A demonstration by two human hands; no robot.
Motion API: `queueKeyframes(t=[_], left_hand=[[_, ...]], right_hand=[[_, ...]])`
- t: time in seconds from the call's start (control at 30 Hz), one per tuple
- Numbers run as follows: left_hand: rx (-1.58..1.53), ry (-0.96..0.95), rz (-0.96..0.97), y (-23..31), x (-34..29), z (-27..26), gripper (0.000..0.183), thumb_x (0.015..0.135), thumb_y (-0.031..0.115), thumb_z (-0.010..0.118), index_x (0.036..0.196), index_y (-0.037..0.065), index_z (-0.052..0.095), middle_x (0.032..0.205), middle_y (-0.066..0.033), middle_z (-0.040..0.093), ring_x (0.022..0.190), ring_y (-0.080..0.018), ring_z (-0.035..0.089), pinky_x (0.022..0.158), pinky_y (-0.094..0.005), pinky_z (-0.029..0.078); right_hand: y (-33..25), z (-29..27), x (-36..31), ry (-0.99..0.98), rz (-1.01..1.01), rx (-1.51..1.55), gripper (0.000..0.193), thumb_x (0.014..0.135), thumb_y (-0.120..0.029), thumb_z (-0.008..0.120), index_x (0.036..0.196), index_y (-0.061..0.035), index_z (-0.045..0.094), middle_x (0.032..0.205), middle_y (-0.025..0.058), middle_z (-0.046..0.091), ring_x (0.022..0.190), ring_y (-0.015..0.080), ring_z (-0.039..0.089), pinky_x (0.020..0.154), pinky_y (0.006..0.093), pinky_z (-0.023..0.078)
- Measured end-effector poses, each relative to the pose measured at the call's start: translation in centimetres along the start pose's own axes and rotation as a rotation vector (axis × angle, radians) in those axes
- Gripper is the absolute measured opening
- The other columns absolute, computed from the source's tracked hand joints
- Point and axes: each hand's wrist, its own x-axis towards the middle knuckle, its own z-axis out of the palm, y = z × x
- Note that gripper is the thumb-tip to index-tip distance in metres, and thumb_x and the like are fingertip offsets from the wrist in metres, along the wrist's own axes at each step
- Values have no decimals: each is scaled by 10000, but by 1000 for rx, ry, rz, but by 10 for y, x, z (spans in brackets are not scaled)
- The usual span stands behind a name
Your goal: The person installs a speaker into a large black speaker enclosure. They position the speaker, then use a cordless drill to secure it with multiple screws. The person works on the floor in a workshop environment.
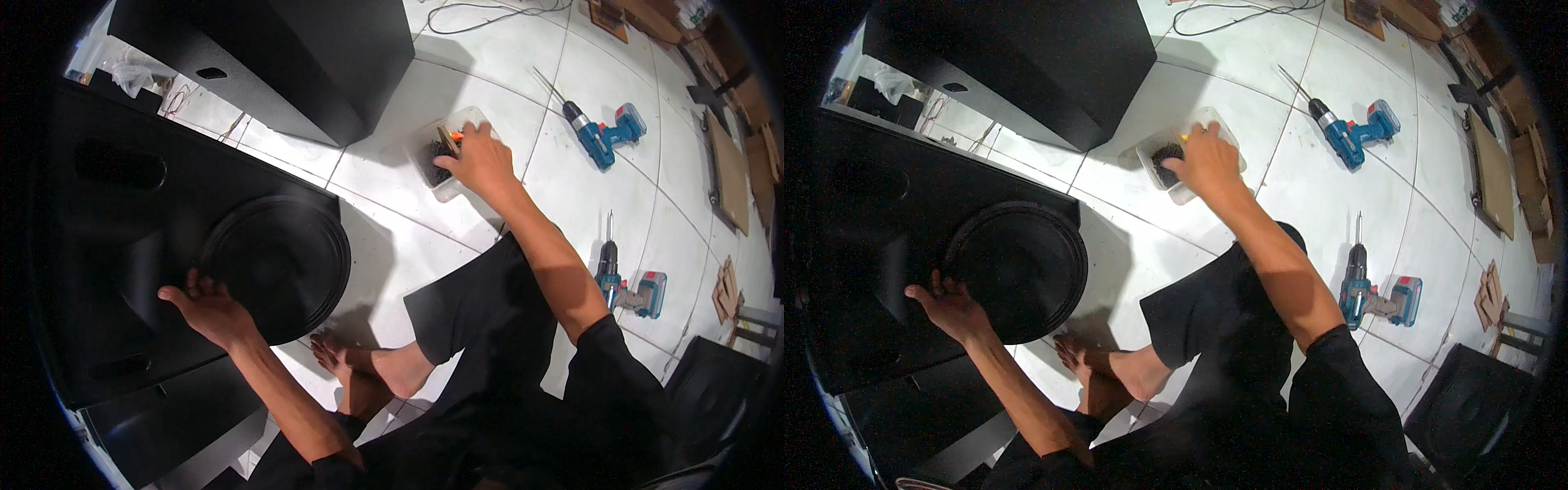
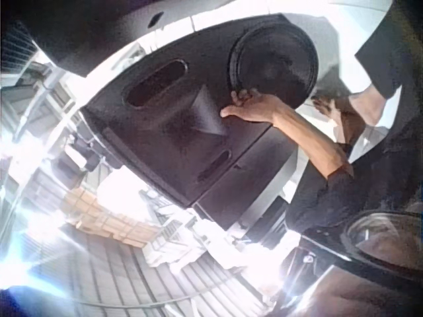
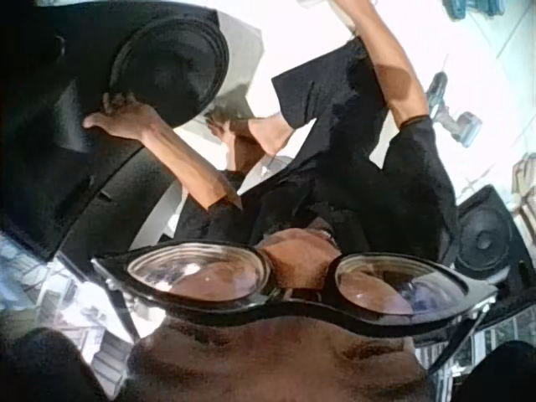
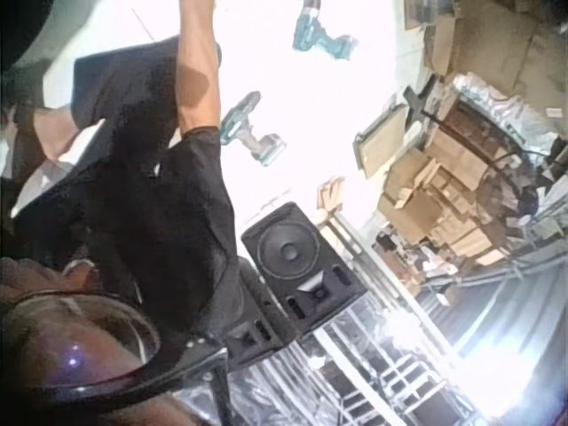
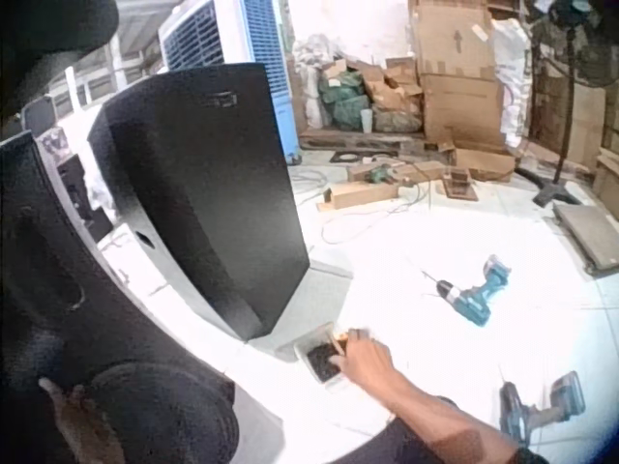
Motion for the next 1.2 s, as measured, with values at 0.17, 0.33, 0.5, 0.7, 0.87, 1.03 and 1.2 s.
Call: queueKeyframes(t=[0.17,0.33,0.5,0.7,0.87,1.03,1.2], left_hand=[[40,18,8,2,2,0,657,918,669,448,968,33,600,783,-7,537,715,-119,442,679,-296,308],[67,22,-33,4,1,0,677,927,672,421,960,19,596,779,-14,535,739,-118,475,731,-307,335],[61,25,-31,1,5,-10,682,933,667,412,983,9,587,823,-36,558,819,-136,525,806,-315,367],[19,9,-34,-11,21,-25,576,974,597,394,1275,114,486,1086,-91,533,1020,-197,492,950,-415,353],[74,-56,-21,-15,18,-30,623,953,611,433,1260,72,493,1058,-85,543,958,-167,509,880,-366,388],[14,-45,-18,-12,15,-26,611,936,617,473,1239,88,509,1000,-68,558,847,-158,497,781,-313,387],[5,-35,-18,-15,17,-28,605,937,614,478,1239,92,508,1001,-73,555,843,-149,488,794,-322,370]], right_hand=[[35,42,43,-112,-260,144,243,863,-154,629,1028,23,629,915,298,638,880,448,619,797,475,505],[49,35,77,-91,-225,273,322,870,-253,657,1063,4,657,958,206,692,814,364,670,739,426,518],[189,-26,136,263,15,-32,665,833,-474,660,1309,-23,547,1212,196,630,1107,329,607,936,404,472],[312,-18,85,113,169,-412,670,937,-598,421,1330,-64,519,1248,188,563,1171,356,539,993,535,344],[236,20,-22,89,93,-484,581,955,-530,452,1285,-57,521,1126,165,592,1021,351,582,859,560,388],[167,39,-129,15,133,-426,534,953,-479,497,1248,-37,539,1086,173,599,954,360,580,820,527,377],[142,39,-204,-92,-14,-510,484,894,-281,602,1284,-22,477,978,146,573,884,331,569,808,499,348]])
